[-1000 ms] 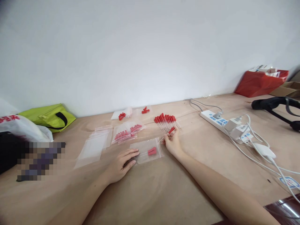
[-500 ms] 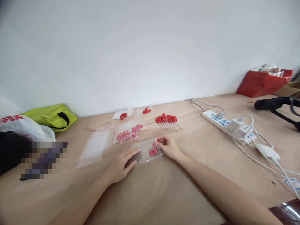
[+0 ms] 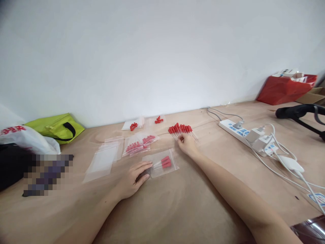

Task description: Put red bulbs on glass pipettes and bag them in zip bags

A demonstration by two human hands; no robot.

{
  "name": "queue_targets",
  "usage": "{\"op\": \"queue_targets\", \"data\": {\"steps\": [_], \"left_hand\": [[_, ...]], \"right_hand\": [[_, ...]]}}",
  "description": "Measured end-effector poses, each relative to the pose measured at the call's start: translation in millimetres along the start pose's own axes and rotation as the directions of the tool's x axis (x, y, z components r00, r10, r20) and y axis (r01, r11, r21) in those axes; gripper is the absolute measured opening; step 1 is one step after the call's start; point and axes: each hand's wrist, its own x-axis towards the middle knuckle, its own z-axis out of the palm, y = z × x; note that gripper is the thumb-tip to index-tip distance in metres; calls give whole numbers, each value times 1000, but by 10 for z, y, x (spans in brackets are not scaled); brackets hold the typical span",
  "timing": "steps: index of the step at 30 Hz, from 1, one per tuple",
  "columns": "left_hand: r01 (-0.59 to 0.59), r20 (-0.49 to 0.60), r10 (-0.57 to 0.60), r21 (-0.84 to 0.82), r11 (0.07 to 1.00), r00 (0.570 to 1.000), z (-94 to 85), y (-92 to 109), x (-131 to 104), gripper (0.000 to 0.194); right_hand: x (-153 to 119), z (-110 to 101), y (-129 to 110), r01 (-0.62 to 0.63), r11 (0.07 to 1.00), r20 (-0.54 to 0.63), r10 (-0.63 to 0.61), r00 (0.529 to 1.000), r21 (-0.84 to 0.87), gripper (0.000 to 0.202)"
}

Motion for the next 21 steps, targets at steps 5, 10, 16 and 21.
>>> {"op": "queue_targets", "data": {"steps": [5, 10, 16, 21], "left_hand": [[10, 8, -10, -2, 1000, 1000, 3, -6, -9, 33], [1, 14, -1, -8, 1000, 1000, 17, -23, -10, 33], [9, 14, -9, -15, 1000, 1000, 5, -3, -14, 33], [3, 4, -3, -27, 1000, 1000, 3, -5, -18, 32]], "right_hand": [[529, 38, 41, -164, 961, -98, 145, 985, -222, 20], [684, 140, 42, -219, 936, -47, 214, 976, -274, 10], [695, 164, 3, -258, 930, -24, 261, 965, -262, 2], [588, 45, -50, -248, 950, -48, 243, 969, -192, 23]]}}
